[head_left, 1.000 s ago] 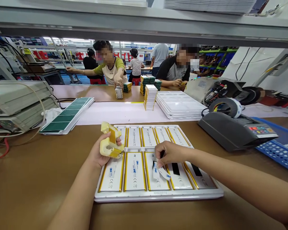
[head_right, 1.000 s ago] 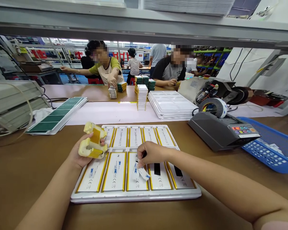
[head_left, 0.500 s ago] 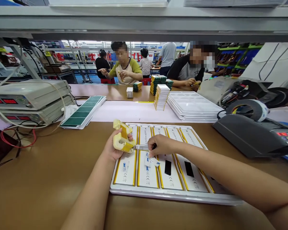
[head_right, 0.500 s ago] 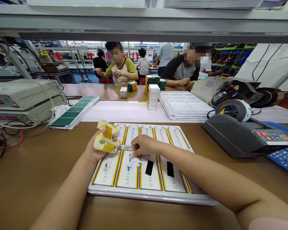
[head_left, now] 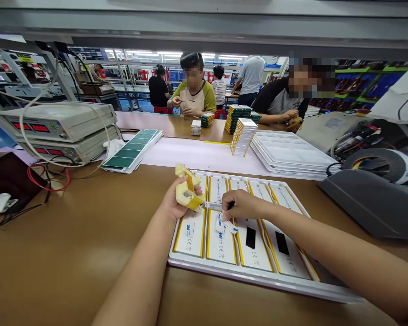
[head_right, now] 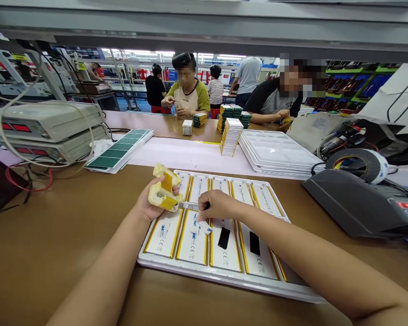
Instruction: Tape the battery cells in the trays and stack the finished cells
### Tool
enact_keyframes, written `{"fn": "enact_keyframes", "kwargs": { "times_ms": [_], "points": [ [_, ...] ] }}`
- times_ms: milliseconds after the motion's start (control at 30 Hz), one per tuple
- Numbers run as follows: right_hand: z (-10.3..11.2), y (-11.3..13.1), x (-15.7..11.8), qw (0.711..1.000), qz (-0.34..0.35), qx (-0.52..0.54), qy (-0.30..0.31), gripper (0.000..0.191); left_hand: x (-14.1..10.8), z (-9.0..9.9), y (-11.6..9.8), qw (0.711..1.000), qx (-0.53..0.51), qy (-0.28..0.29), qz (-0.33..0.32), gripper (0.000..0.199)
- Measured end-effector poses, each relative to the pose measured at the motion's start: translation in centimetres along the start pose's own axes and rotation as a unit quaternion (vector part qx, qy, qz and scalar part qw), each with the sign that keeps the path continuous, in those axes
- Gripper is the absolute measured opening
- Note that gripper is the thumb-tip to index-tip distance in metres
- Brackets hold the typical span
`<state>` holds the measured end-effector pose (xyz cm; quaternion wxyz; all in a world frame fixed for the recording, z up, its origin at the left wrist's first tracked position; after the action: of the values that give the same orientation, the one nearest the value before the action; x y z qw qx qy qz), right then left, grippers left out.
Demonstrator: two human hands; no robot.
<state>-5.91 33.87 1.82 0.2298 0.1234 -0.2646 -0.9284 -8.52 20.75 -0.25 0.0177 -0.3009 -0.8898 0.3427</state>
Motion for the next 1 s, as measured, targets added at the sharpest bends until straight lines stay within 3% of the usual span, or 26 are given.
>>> {"fn": "enact_keyframes", "kwargs": {
  "times_ms": [167, 333, 567, 800, 1000],
  "points": [
    [0.1, -1.6, -0.4, 0.999, -0.034, 0.023, -0.006, 0.023, 0.1, 0.4, 0.1, 1.0, 0.001, -0.012, 0.007, 0.021],
    [-1.4, 0.2, -1.0, 0.998, -0.001, 0.054, 0.028, 0.024, 0.2, 0.5, 0.0, 1.0, 0.008, -0.014, -0.006, 0.021],
    [0.2, -0.2, -0.9, 0.998, -0.035, -0.018, -0.038, 0.019, 0.1, 0.6, 0.0, 0.999, 0.009, -0.031, -0.001, 0.022],
    [-1.0, -0.4, -1.2, 0.999, -0.038, 0.025, 0.003, 0.022, 0.1, 0.2, -0.2, 1.0, 0.014, -0.007, -0.018, 0.02],
    [-0.9, 0.0, -1.7, 0.996, -0.063, 0.022, -0.061, 0.019, -0.1, 0.1, 0.0, 1.0, 0.009, -0.021, 0.001, 0.018]
  ]
}}
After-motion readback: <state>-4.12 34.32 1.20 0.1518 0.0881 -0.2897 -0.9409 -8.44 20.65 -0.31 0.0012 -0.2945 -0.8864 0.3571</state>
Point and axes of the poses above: each hand's wrist, its own x-axis towards the middle knuckle, its own z-axis out of the back of the hand, y = z × x, the point moved 8 cm from there along x, towards the middle knuckle, and after that the axes turned 2 degrees about y, right-handed, at the moved point
